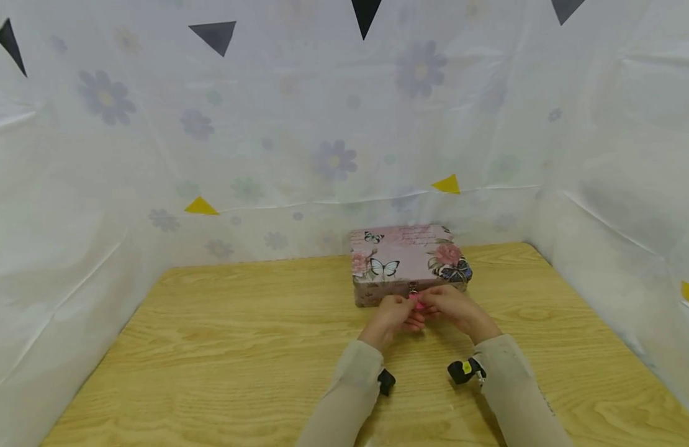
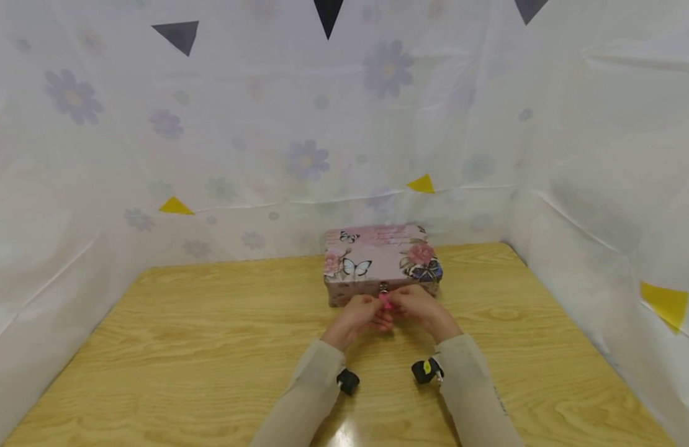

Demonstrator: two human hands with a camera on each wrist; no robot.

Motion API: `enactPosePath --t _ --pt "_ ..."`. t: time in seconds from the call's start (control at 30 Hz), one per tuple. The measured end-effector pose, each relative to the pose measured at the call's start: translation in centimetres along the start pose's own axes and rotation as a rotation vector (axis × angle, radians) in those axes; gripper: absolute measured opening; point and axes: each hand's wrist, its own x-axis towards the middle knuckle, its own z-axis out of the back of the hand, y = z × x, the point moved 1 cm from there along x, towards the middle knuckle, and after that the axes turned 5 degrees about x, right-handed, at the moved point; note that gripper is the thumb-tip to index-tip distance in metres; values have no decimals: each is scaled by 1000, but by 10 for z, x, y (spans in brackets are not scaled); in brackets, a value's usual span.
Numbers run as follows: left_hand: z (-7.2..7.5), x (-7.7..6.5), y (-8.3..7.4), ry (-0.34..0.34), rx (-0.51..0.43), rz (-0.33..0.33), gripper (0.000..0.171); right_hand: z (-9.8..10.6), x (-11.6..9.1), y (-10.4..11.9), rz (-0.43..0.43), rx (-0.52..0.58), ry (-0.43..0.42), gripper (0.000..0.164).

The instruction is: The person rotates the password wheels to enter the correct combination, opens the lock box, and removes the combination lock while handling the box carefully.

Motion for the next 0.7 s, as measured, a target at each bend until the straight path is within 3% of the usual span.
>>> enactPosePath --t 0.7 --pt "-2 3 4 -9 -2 -38 22 -2 2 -2 11 -42 2 37"
